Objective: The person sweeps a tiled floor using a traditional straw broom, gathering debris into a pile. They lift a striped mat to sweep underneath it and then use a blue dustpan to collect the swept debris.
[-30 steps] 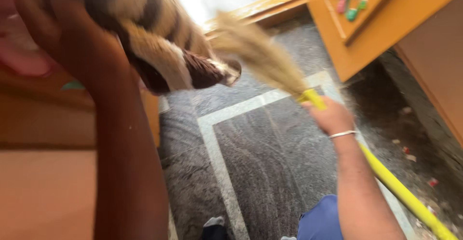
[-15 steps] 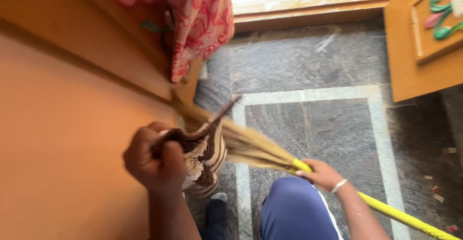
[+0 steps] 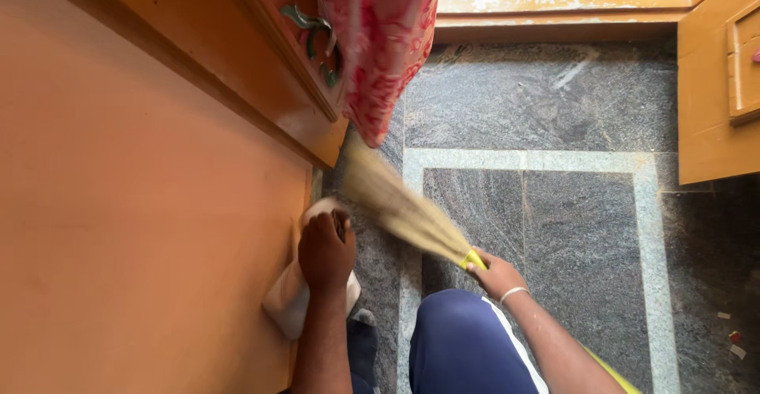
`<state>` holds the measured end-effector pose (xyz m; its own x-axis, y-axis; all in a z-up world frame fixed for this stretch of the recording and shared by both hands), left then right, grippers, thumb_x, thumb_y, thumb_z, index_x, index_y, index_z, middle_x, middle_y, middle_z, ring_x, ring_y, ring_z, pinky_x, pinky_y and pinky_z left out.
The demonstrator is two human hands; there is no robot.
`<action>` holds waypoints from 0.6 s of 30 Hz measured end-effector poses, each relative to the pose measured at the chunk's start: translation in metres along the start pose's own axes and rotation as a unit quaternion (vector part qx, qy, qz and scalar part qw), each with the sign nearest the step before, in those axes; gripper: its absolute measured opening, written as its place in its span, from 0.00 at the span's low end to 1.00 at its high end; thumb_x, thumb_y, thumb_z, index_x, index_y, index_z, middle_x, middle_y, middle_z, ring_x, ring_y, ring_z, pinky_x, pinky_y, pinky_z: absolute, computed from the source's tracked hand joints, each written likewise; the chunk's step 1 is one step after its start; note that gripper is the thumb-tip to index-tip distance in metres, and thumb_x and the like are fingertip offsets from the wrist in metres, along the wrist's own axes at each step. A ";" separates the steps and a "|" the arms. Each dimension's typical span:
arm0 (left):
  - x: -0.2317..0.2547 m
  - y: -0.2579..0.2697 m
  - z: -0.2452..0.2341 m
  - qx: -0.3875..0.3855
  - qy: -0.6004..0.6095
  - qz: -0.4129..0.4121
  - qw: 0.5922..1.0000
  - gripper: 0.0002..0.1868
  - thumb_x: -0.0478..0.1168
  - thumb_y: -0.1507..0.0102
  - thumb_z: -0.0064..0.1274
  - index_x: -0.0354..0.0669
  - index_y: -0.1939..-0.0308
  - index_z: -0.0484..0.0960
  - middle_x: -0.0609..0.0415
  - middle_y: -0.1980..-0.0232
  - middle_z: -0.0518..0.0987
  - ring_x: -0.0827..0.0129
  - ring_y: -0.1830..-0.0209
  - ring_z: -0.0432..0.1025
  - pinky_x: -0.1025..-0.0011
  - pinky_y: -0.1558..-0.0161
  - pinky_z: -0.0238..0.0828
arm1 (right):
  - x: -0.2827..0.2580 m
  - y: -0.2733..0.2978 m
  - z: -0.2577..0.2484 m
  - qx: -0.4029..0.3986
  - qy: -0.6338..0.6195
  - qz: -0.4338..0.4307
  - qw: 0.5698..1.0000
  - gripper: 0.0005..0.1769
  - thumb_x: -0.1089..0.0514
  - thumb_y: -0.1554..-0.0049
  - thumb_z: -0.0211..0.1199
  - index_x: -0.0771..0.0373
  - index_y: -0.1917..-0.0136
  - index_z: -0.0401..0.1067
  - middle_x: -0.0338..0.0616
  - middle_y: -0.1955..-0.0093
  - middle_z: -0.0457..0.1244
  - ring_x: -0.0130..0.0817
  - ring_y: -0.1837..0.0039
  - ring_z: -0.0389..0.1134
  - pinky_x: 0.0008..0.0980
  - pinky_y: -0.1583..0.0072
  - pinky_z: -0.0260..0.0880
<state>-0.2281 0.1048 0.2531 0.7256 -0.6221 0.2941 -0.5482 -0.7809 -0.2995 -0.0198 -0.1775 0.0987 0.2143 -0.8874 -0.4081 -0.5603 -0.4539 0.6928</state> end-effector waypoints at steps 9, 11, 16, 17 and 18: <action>0.004 0.001 0.028 0.032 0.123 -0.040 0.991 0.09 0.41 0.33 0.52 0.37 0.59 0.74 0.41 0.60 0.76 0.46 0.58 0.72 0.54 0.57 0.71 | -0.079 0.007 -0.011 -0.085 -0.003 -0.013 0.996 0.27 0.37 0.37 0.56 0.41 0.27 0.68 0.37 0.62 0.71 0.27 0.68 0.64 0.31 0.61 0.69; 0.009 -0.004 0.033 0.024 0.175 -0.088 0.980 0.10 0.41 0.32 0.52 0.36 0.59 0.74 0.41 0.60 0.76 0.48 0.59 0.73 0.56 0.57 0.71 | -0.091 -0.008 -0.011 -0.091 0.011 0.006 0.996 0.26 0.38 0.36 0.55 0.42 0.27 0.68 0.38 0.62 0.70 0.28 0.68 0.64 0.30 0.62 0.69; 0.019 -0.011 0.041 0.064 0.275 -0.076 0.956 0.11 0.41 0.32 0.53 0.35 0.54 0.75 0.42 0.57 0.77 0.50 0.57 0.74 0.59 0.56 0.72 | -0.118 -0.025 -0.037 0.007 -0.185 0.019 0.983 0.25 0.44 0.37 0.54 0.46 0.28 0.69 0.46 0.63 0.67 0.31 0.70 0.63 0.33 0.66 0.69; 0.020 -0.010 0.041 0.067 0.279 -0.072 0.955 0.11 0.41 0.32 0.53 0.35 0.54 0.75 0.42 0.57 0.77 0.50 0.58 0.73 0.59 0.56 0.71 | -0.123 -0.024 -0.040 -0.001 -0.180 0.009 0.984 0.25 0.43 0.37 0.54 0.46 0.28 0.68 0.45 0.63 0.68 0.30 0.70 0.63 0.32 0.66 0.70; 0.020 -0.012 0.042 0.072 0.281 -0.068 0.955 0.12 0.41 0.32 0.53 0.35 0.53 0.76 0.42 0.57 0.77 0.51 0.58 0.73 0.59 0.56 0.71 | -0.128 -0.024 -0.041 -0.011 -0.175 -0.001 0.984 0.25 0.43 0.36 0.55 0.46 0.27 0.67 0.44 0.63 0.68 0.29 0.69 0.64 0.31 0.66 0.71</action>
<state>-0.1895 0.1039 0.2247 0.4260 -0.4797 0.7671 -0.3724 -0.8657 -0.3345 -0.0010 -0.0562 0.1593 -0.0758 -0.8057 -0.5875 -0.5420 -0.4612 0.7025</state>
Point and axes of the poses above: each hand's wrist, its own y-axis away from the middle knuckle, its own z-axis out of the palm, x = y × z, the point moved 1 cm from there along -y, towards the middle knuckle
